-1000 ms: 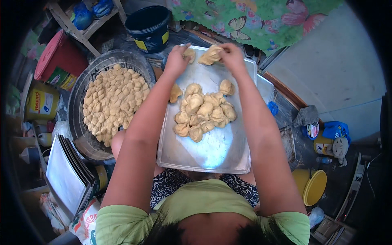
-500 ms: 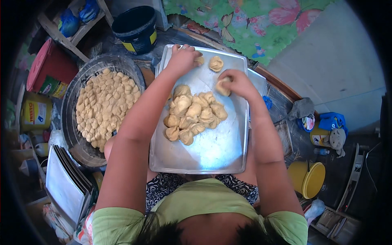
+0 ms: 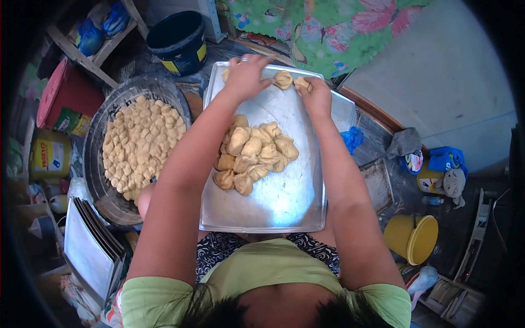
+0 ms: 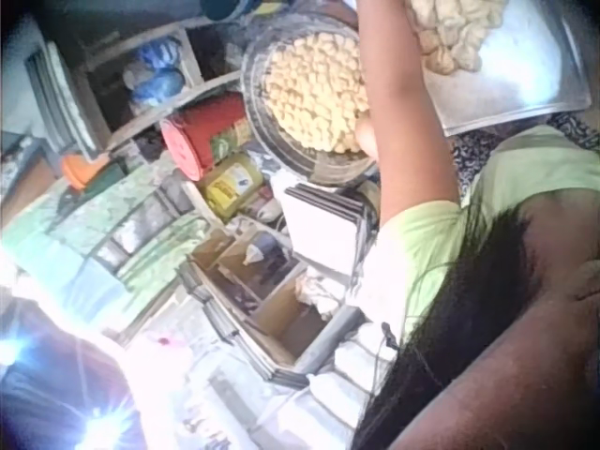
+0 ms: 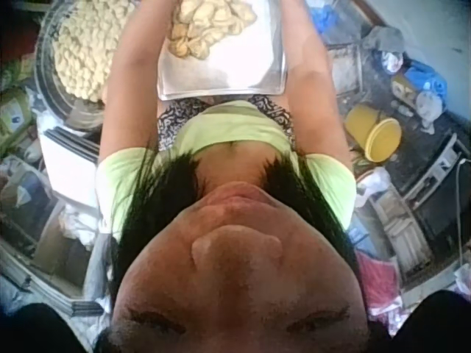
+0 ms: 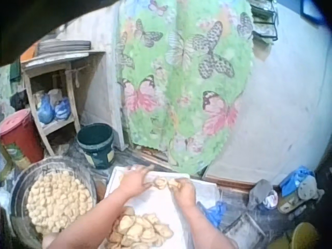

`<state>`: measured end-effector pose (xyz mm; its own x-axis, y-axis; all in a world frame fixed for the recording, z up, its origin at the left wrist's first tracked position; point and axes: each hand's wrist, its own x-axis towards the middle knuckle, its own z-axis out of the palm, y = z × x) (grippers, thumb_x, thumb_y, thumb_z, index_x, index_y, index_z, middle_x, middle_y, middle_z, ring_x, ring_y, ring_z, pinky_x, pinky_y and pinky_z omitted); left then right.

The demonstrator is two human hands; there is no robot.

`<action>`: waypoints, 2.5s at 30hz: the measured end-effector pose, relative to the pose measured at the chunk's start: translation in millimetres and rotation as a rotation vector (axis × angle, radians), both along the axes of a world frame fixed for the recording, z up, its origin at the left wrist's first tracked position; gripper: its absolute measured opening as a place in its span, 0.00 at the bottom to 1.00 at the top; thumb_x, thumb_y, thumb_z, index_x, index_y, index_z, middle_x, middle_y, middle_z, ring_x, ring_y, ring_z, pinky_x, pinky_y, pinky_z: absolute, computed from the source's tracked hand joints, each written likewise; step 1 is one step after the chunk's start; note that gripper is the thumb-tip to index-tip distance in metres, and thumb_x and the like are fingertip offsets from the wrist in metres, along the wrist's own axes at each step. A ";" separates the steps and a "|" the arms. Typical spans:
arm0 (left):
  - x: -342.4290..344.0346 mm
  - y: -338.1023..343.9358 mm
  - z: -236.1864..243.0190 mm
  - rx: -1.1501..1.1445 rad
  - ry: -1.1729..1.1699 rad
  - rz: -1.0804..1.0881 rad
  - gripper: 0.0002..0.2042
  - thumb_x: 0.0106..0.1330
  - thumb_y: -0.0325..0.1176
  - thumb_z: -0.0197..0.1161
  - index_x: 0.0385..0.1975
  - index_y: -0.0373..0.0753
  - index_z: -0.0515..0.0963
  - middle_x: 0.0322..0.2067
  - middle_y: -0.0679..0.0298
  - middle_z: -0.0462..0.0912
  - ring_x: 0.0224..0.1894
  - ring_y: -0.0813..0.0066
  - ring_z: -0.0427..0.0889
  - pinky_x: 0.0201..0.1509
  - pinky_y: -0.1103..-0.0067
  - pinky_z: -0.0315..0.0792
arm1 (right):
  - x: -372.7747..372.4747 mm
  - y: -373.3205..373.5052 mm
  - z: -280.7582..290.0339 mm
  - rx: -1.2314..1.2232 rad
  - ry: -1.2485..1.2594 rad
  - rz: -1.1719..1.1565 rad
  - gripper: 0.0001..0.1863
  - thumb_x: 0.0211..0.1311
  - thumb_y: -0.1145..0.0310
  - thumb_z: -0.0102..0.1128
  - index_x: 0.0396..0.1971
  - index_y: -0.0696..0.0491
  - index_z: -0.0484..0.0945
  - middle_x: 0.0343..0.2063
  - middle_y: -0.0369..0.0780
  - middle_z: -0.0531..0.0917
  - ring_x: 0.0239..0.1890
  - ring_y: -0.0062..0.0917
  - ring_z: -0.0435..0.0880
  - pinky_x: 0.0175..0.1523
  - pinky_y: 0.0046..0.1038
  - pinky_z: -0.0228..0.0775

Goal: The person takes dough pieces from a basin, arranges them onto baking trays by hand, and sets the filled trays aside.

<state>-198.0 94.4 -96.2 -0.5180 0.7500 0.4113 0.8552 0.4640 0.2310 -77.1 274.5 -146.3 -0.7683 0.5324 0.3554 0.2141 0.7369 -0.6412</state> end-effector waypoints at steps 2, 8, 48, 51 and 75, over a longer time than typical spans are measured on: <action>-1.2 -26.8 3.5 -0.018 -0.037 0.094 0.25 0.52 0.43 0.64 0.52 0.48 0.73 0.49 0.62 0.75 0.55 0.62 0.67 0.56 0.64 0.53 | -1.5 -11.6 12.5 0.166 0.027 -0.041 0.24 0.46 0.58 0.66 0.43 0.54 0.79 0.43 0.46 0.77 0.50 0.36 0.72 0.53 0.38 0.63; -14.5 -35.0 -11.9 -0.136 -0.088 0.123 0.20 0.50 0.42 0.66 0.44 0.47 0.79 0.48 0.64 0.75 0.55 0.65 0.67 0.54 0.63 0.53 | -30.6 -32.3 27.9 0.319 -0.133 0.124 0.21 0.47 0.60 0.63 0.45 0.45 0.79 0.48 0.38 0.75 0.55 0.30 0.67 0.58 0.49 0.48; 7.1 -96.3 -25.3 0.283 -0.342 0.134 0.13 0.51 0.25 0.63 0.38 0.34 0.78 0.39 0.52 0.76 0.44 0.56 0.75 0.50 0.72 0.69 | -10.8 -106.9 44.9 -0.084 -0.376 0.231 0.19 0.45 0.59 0.68 0.35 0.54 0.78 0.31 0.44 0.82 0.39 0.37 0.80 0.45 0.35 0.71; 8.6 -99.1 -31.8 0.293 -0.138 0.147 0.13 0.51 0.26 0.62 0.38 0.32 0.78 0.40 0.53 0.76 0.43 0.55 0.76 0.49 0.71 0.69 | 16.8 -125.9 58.1 -0.017 -0.150 0.383 0.20 0.43 0.60 0.69 0.37 0.53 0.78 0.32 0.45 0.82 0.40 0.38 0.80 0.46 0.35 0.70; 38.5 -70.6 -13.1 0.156 0.015 0.400 0.16 0.54 0.42 0.63 0.40 0.42 0.79 0.42 0.58 0.76 0.48 0.60 0.73 0.53 0.57 0.58 | 46.4 -128.3 40.6 0.085 -0.109 0.249 0.21 0.45 0.58 0.67 0.39 0.52 0.74 0.33 0.45 0.77 0.42 0.39 0.77 0.46 0.35 0.69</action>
<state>-159.5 23.8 -109.3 -0.7484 0.4196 0.5137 0.6189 0.7202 0.3134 -30.8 146.2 -105.7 -0.9078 0.2947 0.2985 0.0844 0.8254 -0.5583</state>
